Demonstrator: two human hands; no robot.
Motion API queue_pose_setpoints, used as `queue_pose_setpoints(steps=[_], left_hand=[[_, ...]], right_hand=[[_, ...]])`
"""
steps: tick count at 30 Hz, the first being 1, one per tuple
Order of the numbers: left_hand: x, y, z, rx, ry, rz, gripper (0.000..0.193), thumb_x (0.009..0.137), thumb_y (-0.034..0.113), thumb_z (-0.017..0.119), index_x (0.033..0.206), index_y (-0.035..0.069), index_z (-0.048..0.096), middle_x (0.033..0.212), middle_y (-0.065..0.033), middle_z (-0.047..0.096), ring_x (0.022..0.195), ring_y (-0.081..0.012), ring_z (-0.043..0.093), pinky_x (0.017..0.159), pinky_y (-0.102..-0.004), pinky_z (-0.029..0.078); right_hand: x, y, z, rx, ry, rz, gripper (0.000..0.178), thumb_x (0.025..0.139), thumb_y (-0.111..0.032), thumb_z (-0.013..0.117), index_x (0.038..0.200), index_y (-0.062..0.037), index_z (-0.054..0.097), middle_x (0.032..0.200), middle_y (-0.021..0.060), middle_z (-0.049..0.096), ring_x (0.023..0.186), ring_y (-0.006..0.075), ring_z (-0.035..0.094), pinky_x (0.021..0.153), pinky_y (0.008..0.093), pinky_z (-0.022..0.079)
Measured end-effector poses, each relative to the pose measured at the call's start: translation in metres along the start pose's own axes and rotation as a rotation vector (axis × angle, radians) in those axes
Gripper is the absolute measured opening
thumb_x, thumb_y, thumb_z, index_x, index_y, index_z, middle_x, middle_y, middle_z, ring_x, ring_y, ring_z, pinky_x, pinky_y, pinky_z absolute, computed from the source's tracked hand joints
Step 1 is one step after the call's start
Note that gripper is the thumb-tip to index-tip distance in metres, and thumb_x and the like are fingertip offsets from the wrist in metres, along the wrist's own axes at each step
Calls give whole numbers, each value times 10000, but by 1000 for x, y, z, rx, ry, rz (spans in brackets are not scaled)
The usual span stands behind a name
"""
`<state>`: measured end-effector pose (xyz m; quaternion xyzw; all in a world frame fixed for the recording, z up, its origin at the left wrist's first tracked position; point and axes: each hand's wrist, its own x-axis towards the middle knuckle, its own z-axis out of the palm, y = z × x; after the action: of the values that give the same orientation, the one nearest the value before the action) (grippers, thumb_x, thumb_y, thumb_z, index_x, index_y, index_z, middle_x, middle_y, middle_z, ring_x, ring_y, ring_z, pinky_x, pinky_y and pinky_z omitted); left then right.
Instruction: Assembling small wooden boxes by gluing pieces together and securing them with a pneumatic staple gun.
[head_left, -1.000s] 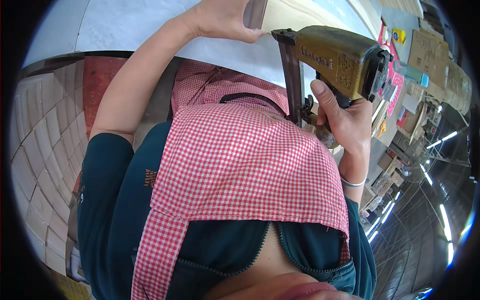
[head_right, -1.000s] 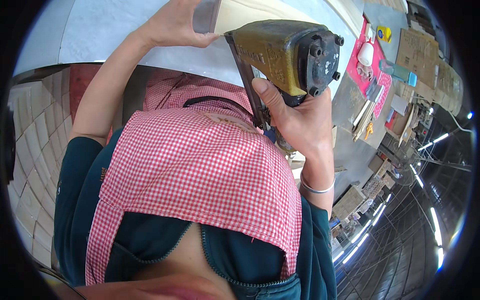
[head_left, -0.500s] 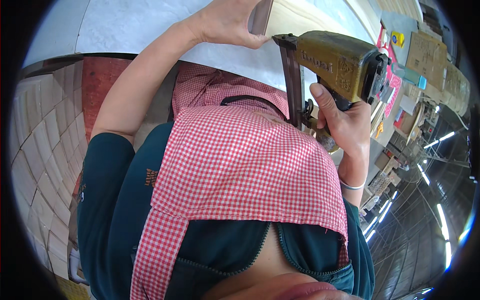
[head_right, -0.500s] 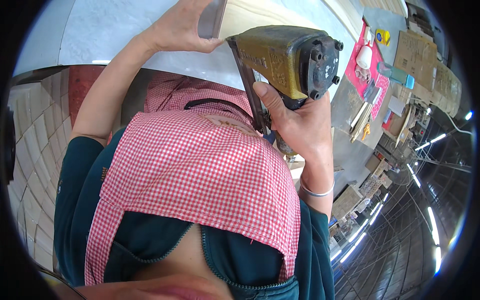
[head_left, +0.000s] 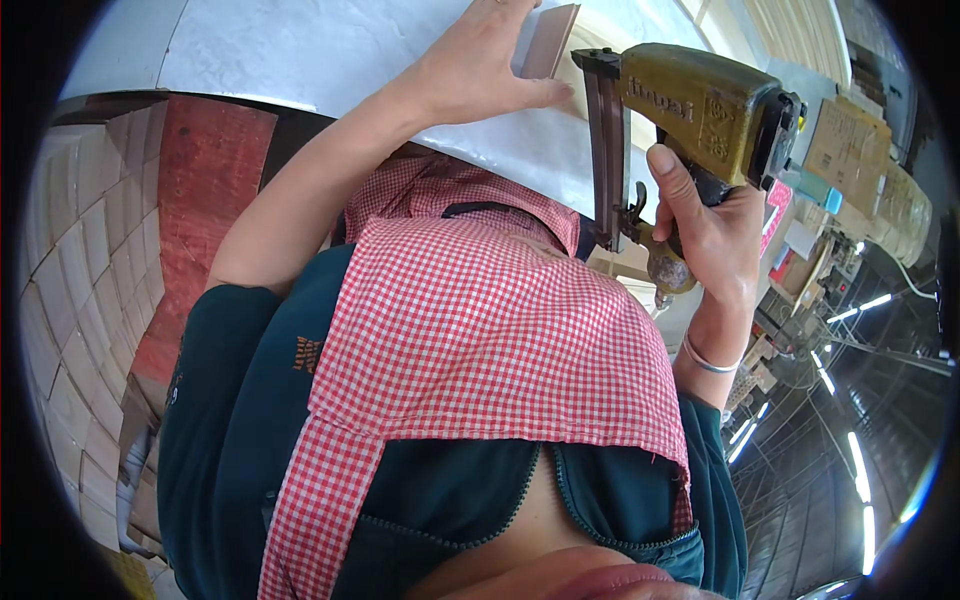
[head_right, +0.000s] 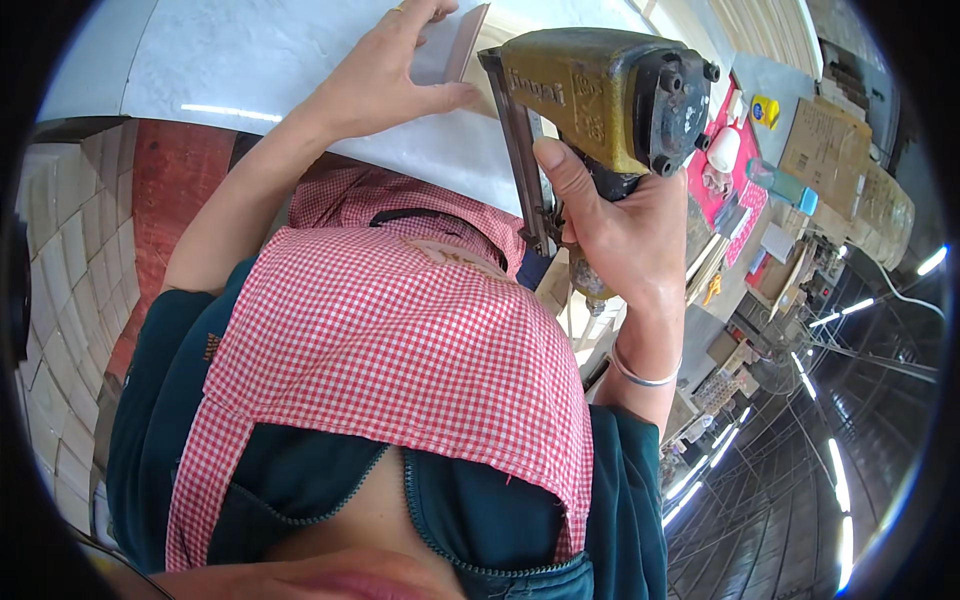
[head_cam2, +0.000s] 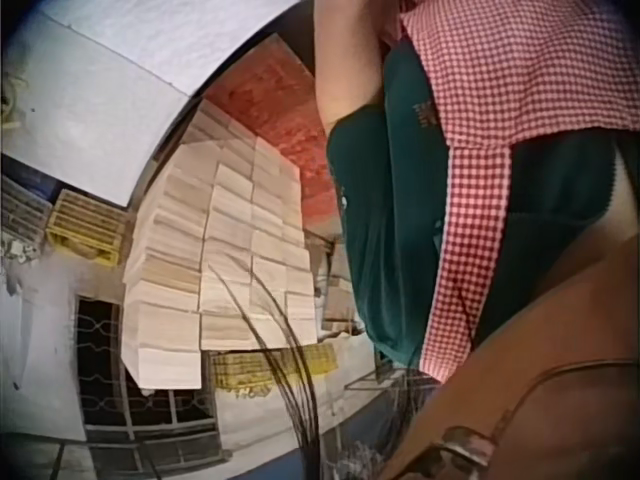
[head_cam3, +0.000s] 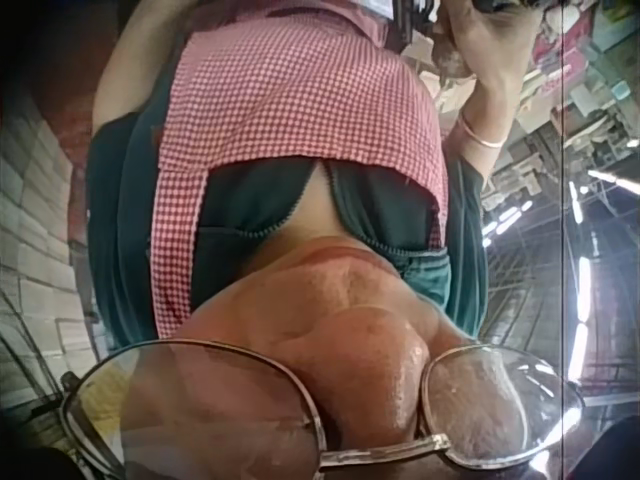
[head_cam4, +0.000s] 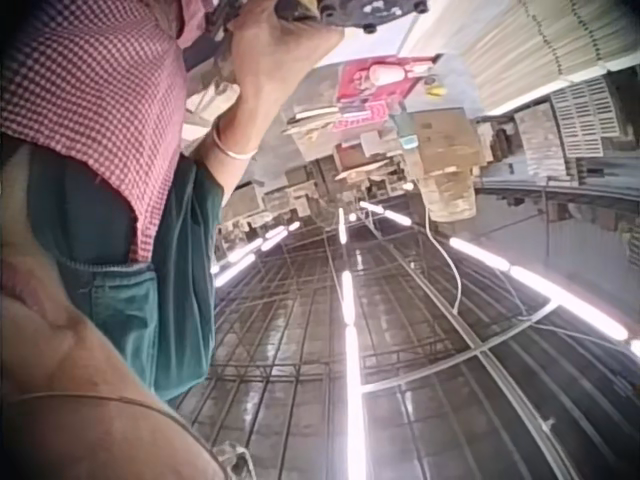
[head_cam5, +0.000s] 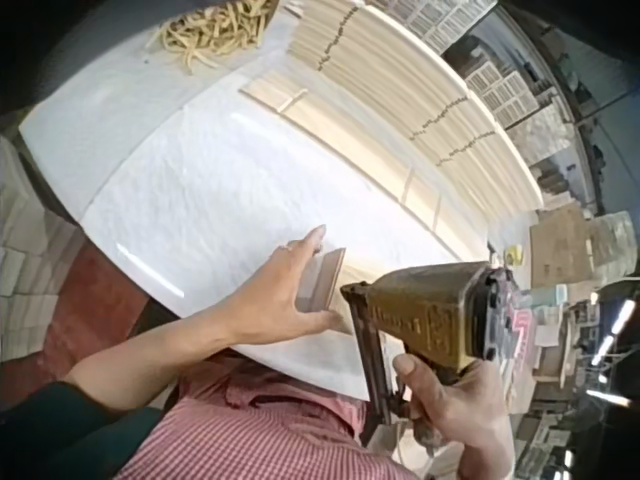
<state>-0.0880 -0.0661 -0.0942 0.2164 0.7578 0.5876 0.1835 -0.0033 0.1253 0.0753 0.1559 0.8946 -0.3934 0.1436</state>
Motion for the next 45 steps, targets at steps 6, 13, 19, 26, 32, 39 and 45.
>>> queue_pose_setpoints(steps=[6, 13, 19, 26, 32, 39, 45], left_hand=[[0, 7, -4, -52, -67, -60, 1157, 821, 521, 809, 1550, -125, 184, 1441, -393, 423, 1305, -487, 475, 1108, -507, 406], [0, 3, 1, -85, -23, -5, 1144, 824, 515, 809, 1549, -122, 194, 1416, -393, 441, 1232, -470, 511, 1070, -504, 430], [-1, -11, 10, -93, 124, 130, 1092, 834, 473, 797, 1536, -136, 223, 1400, -378, 464, 1213, -452, 517, 1051, -494, 442], [-6, -14, 10, 74, 168, 149, 1026, 832, 424, 775, 1508, -160, 269, 1383, -356, 491, 1216, -453, 507, 1064, -493, 424], [-6, -24, 15, 84, 191, 174, 1039, 818, 430, 777, 1507, -163, 272, 1386, -359, 489, 1218, -462, 496, 1092, -500, 394], [-14, -12, 12, 157, 218, 206, 964, 856, 396, 758, 1495, -159, 297, 1433, -344, 471, 1305, -467, 456, 1135, -517, 360], [-20, -3, 18, 183, 285, -28, 986, 686, 335, 895, 1521, 87, 434, 1423, -130, 554, 1286, -311, 492, 1121, -439, 402]], right_hand=[[7, 1, -3, -22, -37, 6, 333, 892, -233, 825, 1059, 33, 717, 634, 37, 653, 422, 95, 525, 391, 211, 393], [13, -1, -8, -69, -80, 27, 327, 892, -242, 825, 1040, 30, 720, 634, 37, 655, 418, 97, 525, 385, 211, 381], [22, -8, -12, -68, -84, -40, 307, 893, -247, 825, 994, 21, 715, 603, 30, 638, 408, 98, 520, 383, 215, 379], [44, -10, -24, -71, -17, -88, 307, 916, -275, 803, 948, 12, 698, 552, 17, 601, 388, 97, 508, 383, 221, 383], [52, -11, -21, -121, -40, -92, 314, 932, -287, 785, 939, 14, 693, 539, 15, 590, 384, 96, 507, 381, 221, 385], [56, -11, -25, -135, -70, -57, 305, 932, -276, 784, 932, 15, 693, 540, 16, 590, 393, 95, 515, 387, 221, 392], [59, -14, -27, -85, -84, -25, 293, 937, -265, 778, 930, 16, 694, 535, 17, 585, 396, 95, 517, 391, 221, 395]])
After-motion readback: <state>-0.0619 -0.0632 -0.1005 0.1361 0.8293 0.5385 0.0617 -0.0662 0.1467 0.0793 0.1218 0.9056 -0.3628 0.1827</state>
